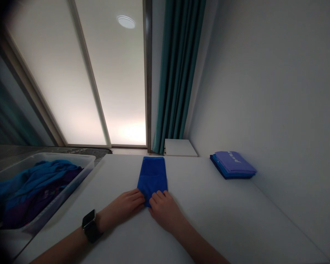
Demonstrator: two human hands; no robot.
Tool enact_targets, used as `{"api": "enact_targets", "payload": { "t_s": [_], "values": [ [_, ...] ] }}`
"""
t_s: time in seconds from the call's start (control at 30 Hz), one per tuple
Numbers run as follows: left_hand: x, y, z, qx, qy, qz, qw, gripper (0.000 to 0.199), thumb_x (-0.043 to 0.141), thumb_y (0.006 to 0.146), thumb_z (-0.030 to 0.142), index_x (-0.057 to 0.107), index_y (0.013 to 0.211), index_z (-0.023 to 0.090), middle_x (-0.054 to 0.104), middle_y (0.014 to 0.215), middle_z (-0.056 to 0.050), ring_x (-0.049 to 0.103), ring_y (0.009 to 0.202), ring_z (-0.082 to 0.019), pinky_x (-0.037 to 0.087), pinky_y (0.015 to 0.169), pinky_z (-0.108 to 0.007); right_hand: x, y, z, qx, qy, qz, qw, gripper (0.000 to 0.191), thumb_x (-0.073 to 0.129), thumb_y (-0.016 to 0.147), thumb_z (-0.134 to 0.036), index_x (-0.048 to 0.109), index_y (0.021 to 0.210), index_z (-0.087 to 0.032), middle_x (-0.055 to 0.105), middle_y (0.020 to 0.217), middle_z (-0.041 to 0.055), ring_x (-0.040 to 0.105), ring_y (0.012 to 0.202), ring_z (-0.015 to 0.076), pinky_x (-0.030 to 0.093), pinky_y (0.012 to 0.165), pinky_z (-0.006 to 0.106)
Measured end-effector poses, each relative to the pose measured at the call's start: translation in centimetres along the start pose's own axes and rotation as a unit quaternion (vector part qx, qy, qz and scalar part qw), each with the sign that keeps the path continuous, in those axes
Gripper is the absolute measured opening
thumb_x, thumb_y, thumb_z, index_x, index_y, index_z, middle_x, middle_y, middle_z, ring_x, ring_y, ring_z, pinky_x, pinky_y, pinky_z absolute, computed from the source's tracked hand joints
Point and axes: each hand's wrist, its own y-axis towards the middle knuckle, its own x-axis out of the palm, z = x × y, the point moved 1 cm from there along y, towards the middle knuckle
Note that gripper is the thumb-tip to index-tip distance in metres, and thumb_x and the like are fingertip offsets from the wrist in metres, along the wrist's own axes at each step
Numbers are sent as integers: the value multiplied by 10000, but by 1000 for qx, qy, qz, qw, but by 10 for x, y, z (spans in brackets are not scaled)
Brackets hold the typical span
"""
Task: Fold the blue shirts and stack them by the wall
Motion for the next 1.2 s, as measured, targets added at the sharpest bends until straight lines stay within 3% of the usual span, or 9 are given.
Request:
{"api": "enact_targets", "payload": {
  "t_s": [0.13, 0.27, 0.33, 0.53, 0.67, 0.8, 0.93, 1.07, 1.2],
  "values": [
    [-3, -2, -3, -21, -58, -7, 998, 224, 460, 975, 306, 631, 1087, 213, 665, 1056, -67, 607, 995, -211, 515, 893, -367, 6, 2, 1, -17, -22, 11, 1000, 42, 608, 895, -223, 590, 872, -193, 646, 885, 41, 566, 868, 214, 394, 759, 353],
    [1, -8, -15, -51, -72, -5, 996, 615, 578, 893, 380, 365, 1453, 242, 480, 1440, -96, 462, 1301, -277, 391, 1089, -461, 4, -1, 2, -12, -11, 21, 1000, 37, 612, 895, -219, 587, 882, -194, 654, 900, 36, 573, 878, 216, 401, 778, 356],
    [4, -10, -19, -58, -69, -16, 996, 668, 574, 888, 366, 307, 1489, 248, 403, 1504, -93, 405, 1356, -281, 348, 1124, -472, 3, -3, 1, -1, 5, 22, 1000, 42, 611, 895, -222, 580, 880, -198, 652, 891, 33, 576, 870, 216, 403, 784, 355],
    [3, -13, -18, -52, -65, -53, 995, 586, 552, 900, 349, 388, 1453, 249, 396, 1510, -89, 360, 1389, -274, 310, 1151, -465, 4, -8, -2, -3, 31, 30, 999, 106, 574, 898, -143, 574, 994, -190, 659, 1066, 56, 580, 957, 204, 400, 828, 345],
    [1, -15, -28, -58, -64, -51, 995, 707, 587, 872, 391, 294, 1497, 241, 312, 1552, -90, 310, 1414, -285, 241, 1175, -495, -1, -7, -4, 7, 39, -4, 999, 175, 529, 883, -60, 586, 977, -195, 675, 920, 32, 584, 866, 199, 395, 762, 331],
    [-2, -22, -40, -71, -86, -57, 992, 775, 616, 824, 312, 259, 1507, 225, 328, 1543, -104, 374, 1381, -279, 294, 1152, -475, -17, -8, -10, 43, 92, -46, 994, 154, 536, 876, -95, 603, 950, -212, 663, 872, 28, 584, 843, 196, 388, 739, 308],
    [-11, -30, -32, -61, -117, -53, 990, 758, 628, 801, 265, 305, 1487, 243, 435, 1486, -81, 436, 1337, -272, 314, 1137, -463, -43, -11, -15, 82, 181, -102, 975, 182, 516, 882, -153, 605, 1025, -221, 663, 932, 35, 597, 875, 192, 395, 766, 289],
    [-19, -38, -13, -81, -157, -36, 984, 563, 615, 833, 260, 467, 1375, 286, 590, 1332, -48, 522, 1233, -256, 383, 1069, -418, -79, -4, -8, 101, 311, -154, 932, 198, 522, 889, -241, 597, 1072, -228, 676, 984, 30, 619, 869, 181, 410, 746, 268],
    [-20, -42, 1, -174, -215, -35, 960, 262, 558, 891, 310, 624, 1142, 271, 664, 1108, -49, 610, 1007, -221, 459, 919, -345, -106, 21, 14, 106, 390, -208, 891, 200, 511, 911, -339, 626, 1026, -223, 681, 967, 18, 624, 835, 167, 433, 704, 256]
  ]
}}
